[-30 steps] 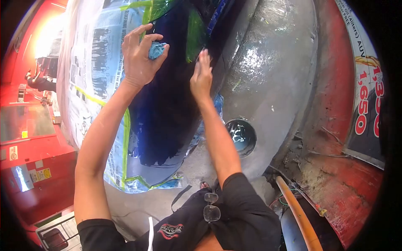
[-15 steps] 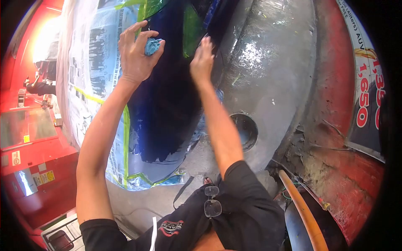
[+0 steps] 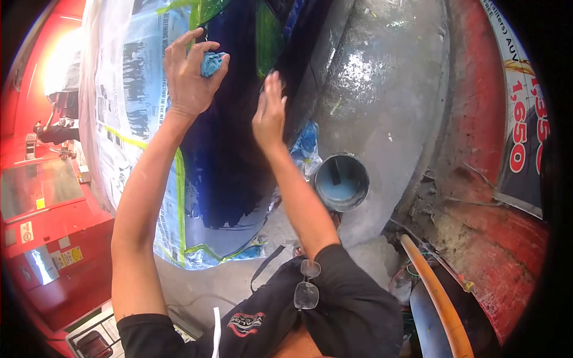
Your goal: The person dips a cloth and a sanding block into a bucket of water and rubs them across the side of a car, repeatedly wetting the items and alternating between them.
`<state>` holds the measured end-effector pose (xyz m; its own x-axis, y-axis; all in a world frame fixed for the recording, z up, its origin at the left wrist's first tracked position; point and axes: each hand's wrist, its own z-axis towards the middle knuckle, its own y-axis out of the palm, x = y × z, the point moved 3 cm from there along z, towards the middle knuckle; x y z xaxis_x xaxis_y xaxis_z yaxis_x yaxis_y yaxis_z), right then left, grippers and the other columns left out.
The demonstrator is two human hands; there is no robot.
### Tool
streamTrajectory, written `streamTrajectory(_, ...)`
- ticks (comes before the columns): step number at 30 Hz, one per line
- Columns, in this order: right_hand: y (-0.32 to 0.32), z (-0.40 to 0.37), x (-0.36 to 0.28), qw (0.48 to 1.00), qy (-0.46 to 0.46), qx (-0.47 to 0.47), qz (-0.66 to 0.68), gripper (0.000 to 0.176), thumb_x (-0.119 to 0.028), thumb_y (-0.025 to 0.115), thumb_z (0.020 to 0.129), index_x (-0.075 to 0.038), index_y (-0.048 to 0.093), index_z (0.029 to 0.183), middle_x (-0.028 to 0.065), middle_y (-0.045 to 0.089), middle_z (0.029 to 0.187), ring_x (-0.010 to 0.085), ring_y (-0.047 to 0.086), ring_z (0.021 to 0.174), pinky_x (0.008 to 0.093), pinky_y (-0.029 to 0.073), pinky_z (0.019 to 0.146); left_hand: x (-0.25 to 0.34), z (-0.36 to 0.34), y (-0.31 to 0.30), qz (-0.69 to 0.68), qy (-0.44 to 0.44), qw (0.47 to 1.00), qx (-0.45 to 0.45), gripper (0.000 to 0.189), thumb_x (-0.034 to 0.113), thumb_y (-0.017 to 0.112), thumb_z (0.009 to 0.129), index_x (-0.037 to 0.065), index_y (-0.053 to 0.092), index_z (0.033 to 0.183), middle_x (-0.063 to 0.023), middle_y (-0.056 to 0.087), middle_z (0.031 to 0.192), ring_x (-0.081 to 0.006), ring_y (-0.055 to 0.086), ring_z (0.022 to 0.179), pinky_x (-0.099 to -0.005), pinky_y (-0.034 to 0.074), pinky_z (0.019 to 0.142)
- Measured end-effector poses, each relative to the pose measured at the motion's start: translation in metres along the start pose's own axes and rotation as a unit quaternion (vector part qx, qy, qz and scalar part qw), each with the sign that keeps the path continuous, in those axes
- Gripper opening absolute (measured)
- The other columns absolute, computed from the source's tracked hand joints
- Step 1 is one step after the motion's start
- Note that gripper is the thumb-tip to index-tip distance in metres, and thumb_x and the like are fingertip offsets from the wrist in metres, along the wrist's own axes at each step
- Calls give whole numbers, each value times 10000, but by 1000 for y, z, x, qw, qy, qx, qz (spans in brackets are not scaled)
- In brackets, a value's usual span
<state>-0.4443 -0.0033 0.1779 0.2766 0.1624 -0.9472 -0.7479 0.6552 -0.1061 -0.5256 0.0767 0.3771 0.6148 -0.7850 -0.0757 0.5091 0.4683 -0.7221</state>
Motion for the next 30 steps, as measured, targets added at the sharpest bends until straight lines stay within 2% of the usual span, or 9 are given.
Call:
streamTrajectory(2, -2, 44, 15, 999, 18, 20, -35, 492, -104, 473, 1093, -14, 444, 1576, 219, 388, 1660, 422, 351, 1541, 662, 270, 1212, -1, 0, -1, 0, 4, 1000, -2, 289, 221, 862, 838, 140, 739, 1086, -136, 653, 1342, -338, 583, 1233, -468, 419, 1069)
streamTrajectory(6, -33, 53, 20, 998, 5, 59, 18, 466, -66, 491, 1066, 48, 485, 1518, 286, 490, 1561, 419, 482, 1455, 496, 374, 1212, -3, 0, 0, 4, 3, 1000, 2, 292, 234, 866, 833, 140, 742, 1081, -138, 660, 1333, -338, 588, 1231, -471, 418, 1070)
streamTrajectory(7, -45, 51, 16, 992, -14, 124, 13, 465, -8, 503, 1032, 70, 505, 1491, 300, 581, 1453, 420, 567, 1366, 427, 436, 1168, -2, 1, 0, 5, 2, 1000, 3, 293, 237, 866, 832, 140, 743, 1080, -138, 662, 1332, -338, 589, 1230, -472, 418, 1070)
streamTrajectory(8, -52, 52, 13, 986, -10, 159, 46, 451, 47, 506, 996, 75, 543, 1445, 281, 630, 1368, 424, 605, 1299, 445, 471, 1128, -2, 0, 0, 6, -1, 1000, 1, 295, 240, 866, 831, 139, 743, 1080, -138, 663, 1331, -338, 591, 1229, -473, 418, 1071)
streamTrajectory(12, -28, 72, 35, 991, -27, 123, -35, 413, 70, 506, 968, 69, 582, 1373, 271, 622, 1361, 427, 608, 1274, 429, 494, 1097, -1, 1, 1, 14, 6, 1000, 6, 293, 240, 864, 830, 136, 746, 1077, -137, 666, 1326, -336, 595, 1219, -471, 425, 1064)
streamTrajectory(14, 6, 64, 38, 996, 7, 90, -26, 529, -93, 535, 1029, 37, 459, 1536, 268, 417, 1616, 420, 362, 1528, 559, 312, 1232, -2, 0, 0, 14, 6, 1000, 7, 290, 238, 862, 830, 136, 746, 1075, -137, 668, 1323, -336, 598, 1216, -471, 428, 1061)
streamTrajectory(19, 12, -33, 2, 999, 35, -26, 28, 621, -279, 398, 1129, -25, 231, 1671, 201, 166, 1753, 383, 147, 1623, 704, 99, 1235, -3, 0, 2, 8, 4, 1000, 10, 293, 253, 855, 813, 148, 744, 1062, -124, 655, 1313, -354, 593, 1194, -479, 439, 1032)
streamTrajectory(24, 7, 89, 7, 990, 132, -36, 16, 692, -405, 297, 1142, -42, 90, 1694, 161, 27, 1779, 344, 20, 1641, 686, -11, 1245, -3, -2, 2, 11, 8, 1000, 2, 277, 242, 854, 820, 141, 750, 1056, -131, 660, 1309, -347, 596, 1199, -477, 434, 1048)
streamTrajectory(30, 14, -43, -3, 998, 42, -53, 8, 696, -407, 278, 1142, -45, 65, 1696, 167, 29, 1778, 376, 29, 1637, 718, -12, 1228, 2, 3, 1, 19, 8, 1000, -4, 254, 219, 851, 835, 126, 760, 1054, -142, 669, 1301, -329, 597, 1226, -471, 421, 1078)
